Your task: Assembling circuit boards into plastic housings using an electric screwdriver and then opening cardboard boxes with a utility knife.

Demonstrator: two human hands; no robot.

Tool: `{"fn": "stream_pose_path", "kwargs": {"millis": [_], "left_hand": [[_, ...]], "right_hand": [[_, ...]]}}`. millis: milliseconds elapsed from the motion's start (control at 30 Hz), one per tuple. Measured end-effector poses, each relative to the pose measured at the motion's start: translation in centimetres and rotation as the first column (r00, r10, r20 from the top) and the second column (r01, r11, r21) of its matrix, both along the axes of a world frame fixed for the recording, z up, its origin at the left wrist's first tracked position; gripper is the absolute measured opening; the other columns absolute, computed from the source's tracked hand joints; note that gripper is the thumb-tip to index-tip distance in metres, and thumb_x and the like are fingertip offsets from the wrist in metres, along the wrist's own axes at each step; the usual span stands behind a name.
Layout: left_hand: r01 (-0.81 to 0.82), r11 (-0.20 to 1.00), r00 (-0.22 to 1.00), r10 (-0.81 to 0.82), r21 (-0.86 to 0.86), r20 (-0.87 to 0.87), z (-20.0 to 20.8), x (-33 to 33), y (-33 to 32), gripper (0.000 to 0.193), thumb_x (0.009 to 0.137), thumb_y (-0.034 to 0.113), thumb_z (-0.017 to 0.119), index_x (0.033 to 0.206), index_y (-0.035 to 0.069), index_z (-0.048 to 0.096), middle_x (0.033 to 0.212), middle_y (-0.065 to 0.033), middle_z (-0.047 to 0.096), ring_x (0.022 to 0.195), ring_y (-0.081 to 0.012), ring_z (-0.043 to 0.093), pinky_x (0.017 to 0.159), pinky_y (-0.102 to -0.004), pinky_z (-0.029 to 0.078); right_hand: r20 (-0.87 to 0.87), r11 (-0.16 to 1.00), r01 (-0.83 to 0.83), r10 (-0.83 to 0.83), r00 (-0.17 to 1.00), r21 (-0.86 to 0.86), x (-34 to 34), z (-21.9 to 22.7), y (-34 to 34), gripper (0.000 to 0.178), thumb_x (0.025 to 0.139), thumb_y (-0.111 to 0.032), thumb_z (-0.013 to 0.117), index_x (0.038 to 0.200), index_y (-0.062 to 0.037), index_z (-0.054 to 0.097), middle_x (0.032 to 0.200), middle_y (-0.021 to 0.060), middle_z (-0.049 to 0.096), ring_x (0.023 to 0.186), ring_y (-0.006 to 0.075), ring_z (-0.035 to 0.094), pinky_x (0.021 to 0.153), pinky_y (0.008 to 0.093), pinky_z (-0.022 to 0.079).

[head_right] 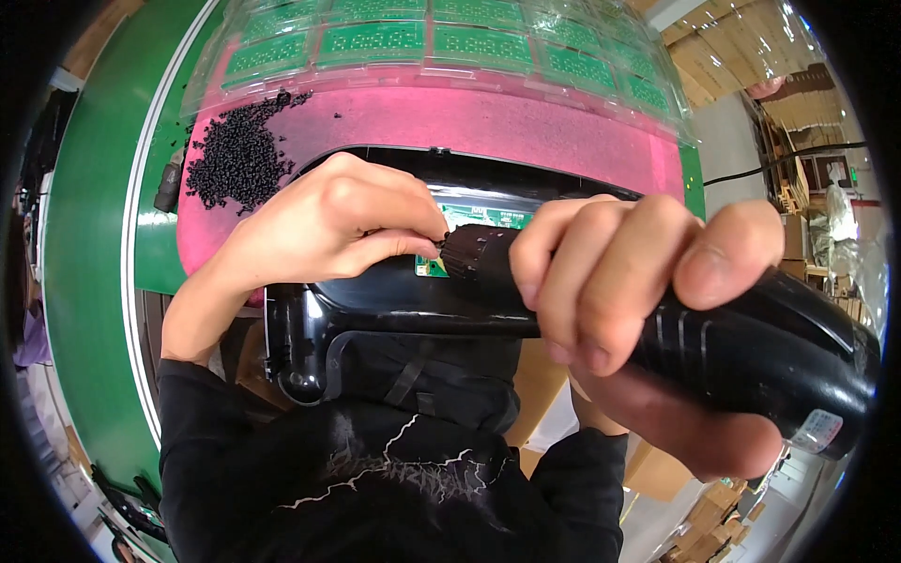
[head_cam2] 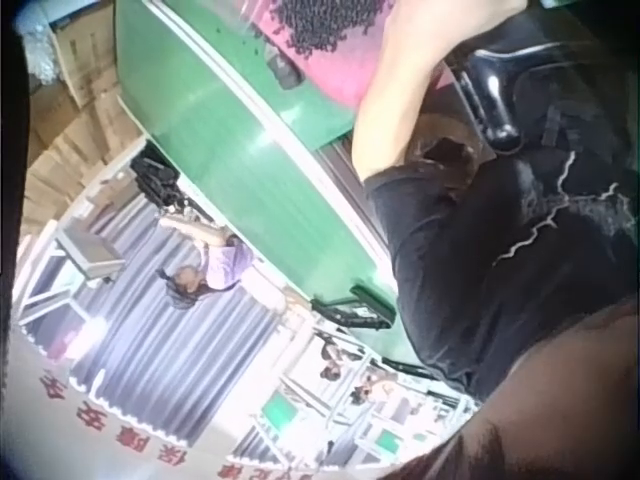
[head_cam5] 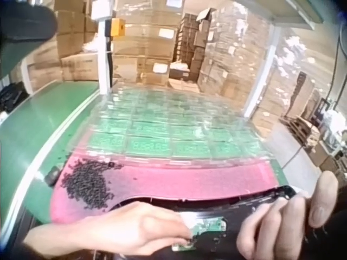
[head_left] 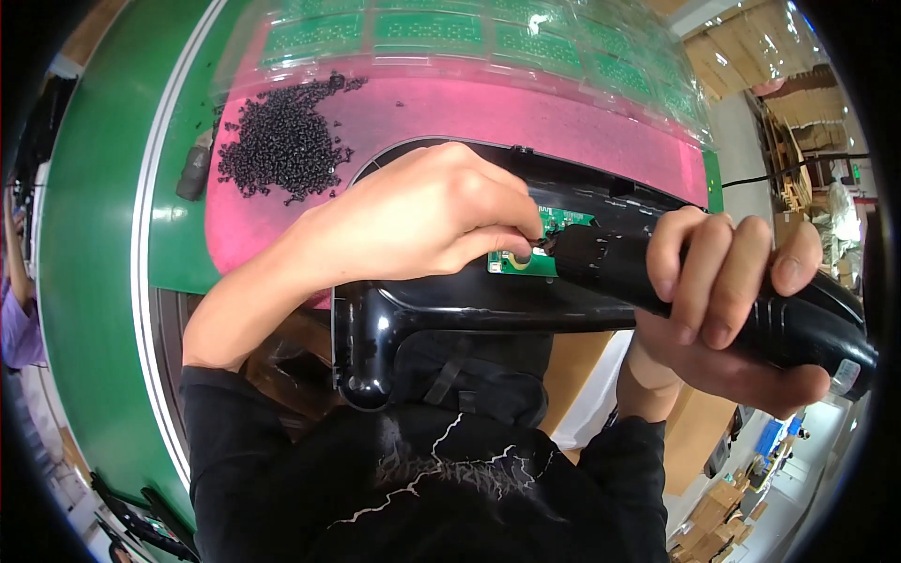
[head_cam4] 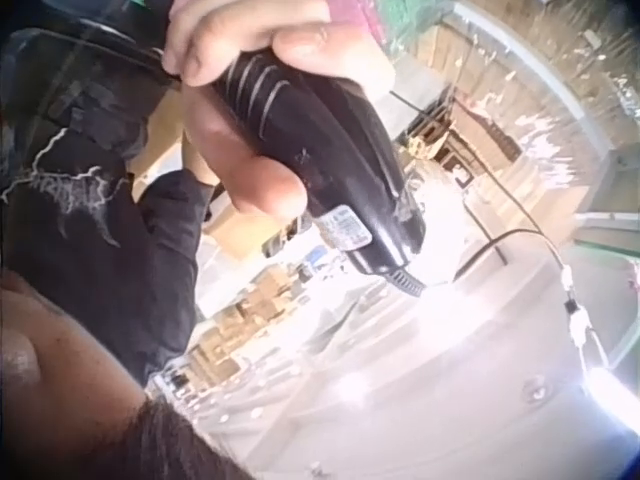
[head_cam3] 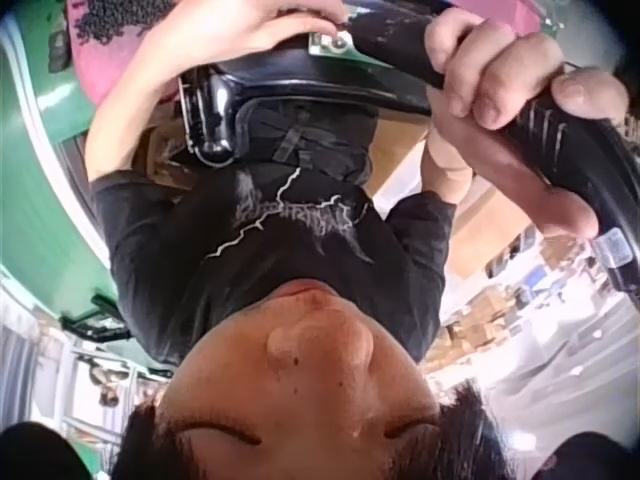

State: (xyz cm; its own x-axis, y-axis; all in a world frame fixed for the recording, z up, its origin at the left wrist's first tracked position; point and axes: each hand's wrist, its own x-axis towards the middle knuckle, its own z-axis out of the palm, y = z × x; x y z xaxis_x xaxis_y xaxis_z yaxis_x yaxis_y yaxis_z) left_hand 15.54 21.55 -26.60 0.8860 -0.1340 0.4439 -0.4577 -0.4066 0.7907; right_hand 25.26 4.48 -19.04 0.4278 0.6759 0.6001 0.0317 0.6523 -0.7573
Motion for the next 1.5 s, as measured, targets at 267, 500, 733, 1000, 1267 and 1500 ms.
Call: {"fn": "stream_pose_path", "kwargs": {"millis": [267, 500, 733, 1000, 1267, 1500], "left_hand": [[-0.06, 0.998, 0.996, 0.062, 0.025, -0.066, 0.4, 0.5, 0.2, 0.009, 0.078, 0.005, 0.066, 0.08, -0.004, 0.063, 0.073, -0.0129, 0.064, 0.067, -0.0291, 0.063, 0.059, -0.0332, 0.05], [-0.25, 0.957, 0.956, 0.269, 0.149, -0.118, 0.8, -0.5, 0.4, 0.027, 0.087, 0.016, 0.059, 0.069, -0.003, 0.051, 0.061, -0.0161, 0.05, 0.058, -0.0368, 0.052, 0.053, -0.0417, 0.04], [-0.247, 0.963, 0.965, 0.255, 0.108, -0.066, 1.3, -1.3, 0.5, 0.012, 0.085, 0.012, 0.06, 0.086, 0.001, 0.055, 0.078, -0.012, 0.058, 0.069, -0.0351, 0.057, 0.059, -0.0421, 0.044], [-0.148, 0.975, 0.989, 0.151, 0.167, -0.006, 0.3, -1.4, 0.5, 0.014, 0.078, 0.012, 0.065, 0.084, 0.001, 0.058, 0.078, -0.0108, 0.058, 0.076, -0.0321, 0.059, 0.063, -0.0404, 0.046], [0.05, 0.982, 0.999, -0.048, 0.183, -0.017, 0.6, -0.6, 0.4, 0.014, 0.078, 0.013, 0.067, 0.082, 0.002, 0.059, 0.078, -0.0092, 0.06, 0.074, -0.0294, 0.06, 0.061, -0.0381, 0.046], [0.033, 0.999, 0.998, -0.035, 0.038, 0.057, 0.7, 0.3, -0.5, 0.012, 0.075, 0.002, 0.067, 0.084, -0.001, 0.059, 0.076, -0.0111, 0.06, 0.069, -0.0287, 0.061, 0.06, -0.0352, 0.048]], "right_hand": [[-0.076, 0.986, -0.112, 0.103, 0.992, -0.124, 0.0, -1.5, -0.5, 0.061, 0.072, -0.058, 0.07, 0.098, -0.0103, 0.042, 0.061, 0.0005, 0.052, 0.045, 0.0115, 0.047, 0.048, 0.0261, 0.036], [-0.054, 0.973, -0.057, 0.046, 0.997, -0.225, -1.6, -1.8, 0.6, 0.059, 0.075, -0.058, 0.066, 0.093, -0.0089, 0.04, 0.06, 0.0008, 0.05, 0.044, 0.0121, 0.045, 0.048, 0.0273, 0.036], [-0.001, 0.943, 0.069, -0.073, 0.997, -0.325, -3.7, -1.1, 1.9, 0.059, 0.074, -0.061, 0.067, 0.088, -0.0092, 0.041, 0.055, -0.0016, 0.047, 0.041, 0.0094, 0.043, 0.043, 0.0242, 0.035], [-0.037, 0.932, 0.122, -0.143, 0.989, -0.342, -4.0, -0.9, 1.6, 0.065, 0.07, -0.066, 0.066, 0.092, -0.0102, 0.041, 0.055, -0.0033, 0.045, 0.042, 0.0086, 0.041, 0.044, 0.0238, 0.034], [-0.052, 0.997, 0.08, -0.079, 0.996, 0.017, -1.8, -0.1, 0.3, 0.06, 0.074, -0.062, 0.064, 0.096, -0.011, 0.042, 0.059, -0.0043, 0.047, 0.044, 0.0073, 0.043, 0.051, 0.0248, 0.037], [-0.032, 1.0, 0.022, -0.022, 0.999, 0.016, -0.2, 1.1, -1.3, 0.055, 0.075, -0.056, 0.067, 0.099, -0.0109, 0.044, 0.062, -0.0047, 0.048, 0.048, 0.0062, 0.046, 0.058, 0.0245, 0.039]]}}
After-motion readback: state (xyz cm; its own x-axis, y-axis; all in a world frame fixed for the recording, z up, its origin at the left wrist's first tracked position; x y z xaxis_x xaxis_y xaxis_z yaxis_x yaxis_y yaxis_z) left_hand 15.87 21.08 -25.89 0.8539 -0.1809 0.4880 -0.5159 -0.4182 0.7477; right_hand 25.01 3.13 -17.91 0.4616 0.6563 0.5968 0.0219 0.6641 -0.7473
